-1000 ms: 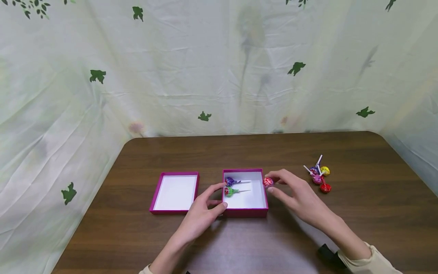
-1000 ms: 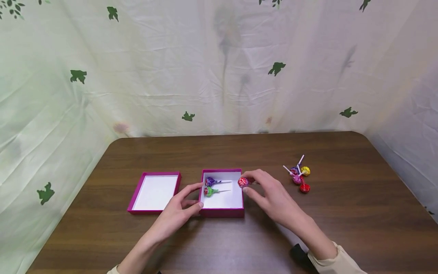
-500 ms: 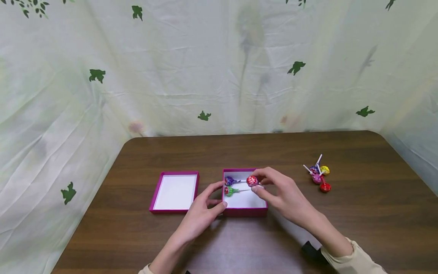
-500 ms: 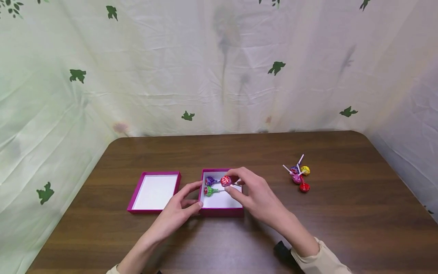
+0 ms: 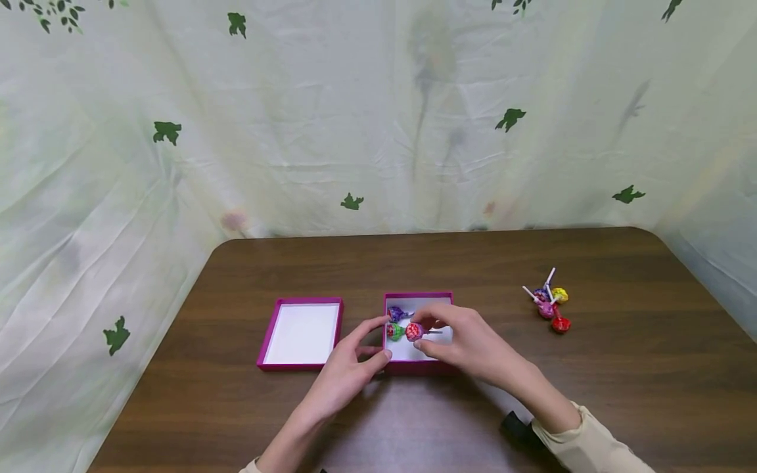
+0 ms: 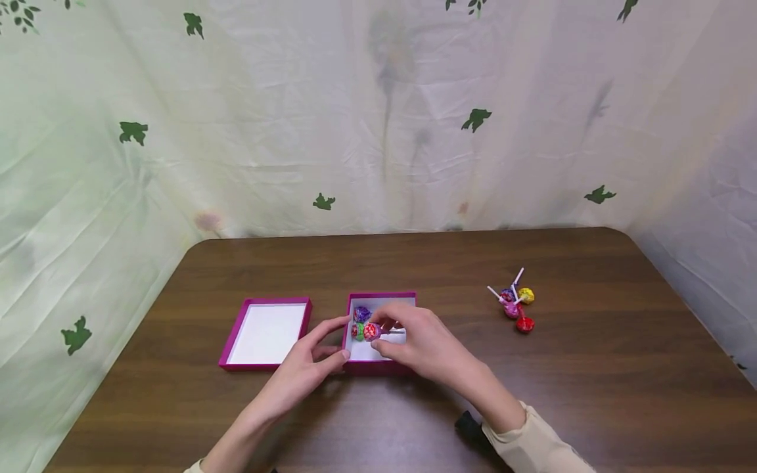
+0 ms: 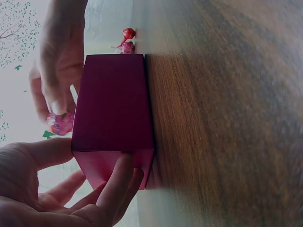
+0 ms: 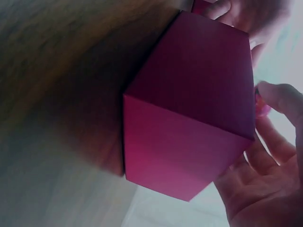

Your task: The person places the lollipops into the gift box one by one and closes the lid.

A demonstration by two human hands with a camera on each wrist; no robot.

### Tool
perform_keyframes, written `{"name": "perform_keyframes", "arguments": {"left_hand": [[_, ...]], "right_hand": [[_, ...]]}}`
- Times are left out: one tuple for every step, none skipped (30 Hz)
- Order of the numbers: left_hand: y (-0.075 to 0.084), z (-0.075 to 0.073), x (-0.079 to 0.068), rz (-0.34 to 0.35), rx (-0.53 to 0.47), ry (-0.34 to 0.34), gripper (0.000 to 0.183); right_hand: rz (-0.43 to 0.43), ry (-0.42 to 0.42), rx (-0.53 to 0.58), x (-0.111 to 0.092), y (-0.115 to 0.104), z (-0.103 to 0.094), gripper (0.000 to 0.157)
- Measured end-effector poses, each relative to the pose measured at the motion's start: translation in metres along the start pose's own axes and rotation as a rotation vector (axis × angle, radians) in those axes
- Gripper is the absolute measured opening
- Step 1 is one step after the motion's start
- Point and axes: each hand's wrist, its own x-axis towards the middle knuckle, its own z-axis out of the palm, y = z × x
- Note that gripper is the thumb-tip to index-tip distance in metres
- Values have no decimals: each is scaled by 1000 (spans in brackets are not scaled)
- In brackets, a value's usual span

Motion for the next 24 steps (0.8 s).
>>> {"name": "perform_keyframes", "arguments": {"left_hand": [[0,0,0,-4,0,-2,51],[-1,0,-1,-5,0,-3,51],[-1,0,-1,-4,1,-4,51],[-1,0,-1,-1,3,-5,51],[-1,0,-1,7,2,-6,51],[-1,0,-1,14,2,-7,51],[-2,0,-1,20,0,-7,52],[-2,0,-1,25,-3,-7,52],[-2,0,-1,28,-5,-7,52],[-2,0,-1,29,-10,-7,52],[-2,0,-1,29,-16,-8,52],[-2,0,-1,26,-21,-8,52],[-2,0,-1,24,-26,-9,53],[-2,0,-1,23,-30,-9,53],[-2,0,-1,22,-32,-9,53],[-3,0,-1,23,-34,-9,53],[-3,0,-1,23,-35,-9,53],[-3,0,-1,23,-35,-9,53],[-3,0,-1,24,-36,-9,53],[-3,0,-1,25,-36,-8,53],[-3,0,-1,24,-36,-7,53],[-3,0,-1,23,-38,-7,53],[-2,0,-2,21,-39,-5,53],[-2,0,-2,20,-39,-4,53]], "right_hand": [[12,-15,1,0,0,1,24],[26,-30,4,1,1,2,23],[37,-43,2,1,1,3,23],[48,-54,-5,2,1,4,24],[53,-60,-22,3,1,5,23],[58,-67,-44,5,1,6,23],[61,-76,-67,6,2,7,23],[63,-83,-94,7,2,8,23],[63,-90,-120,8,2,9,23],[64,-96,-143,10,2,10,23],[66,-100,-161,11,2,11,23],[73,-105,-172,13,2,12,23],[78,-107,-183,14,2,13,22],[84,-105,-196,15,2,15,22],[90,-104,-207,17,2,16,22],[99,-102,-217,18,2,17,22],[107,-102,-229,19,2,18,23],[116,-104,-244,21,2,19,23],[123,-110,-254,22,2,20,23],[130,-119,-264,23,1,20,22],[138,-129,-269,25,1,21,22],[143,-141,-274,26,0,21,22],[144,-152,-281,28,0,22,21],[144,-164,-290,29,0,22,20]]}}
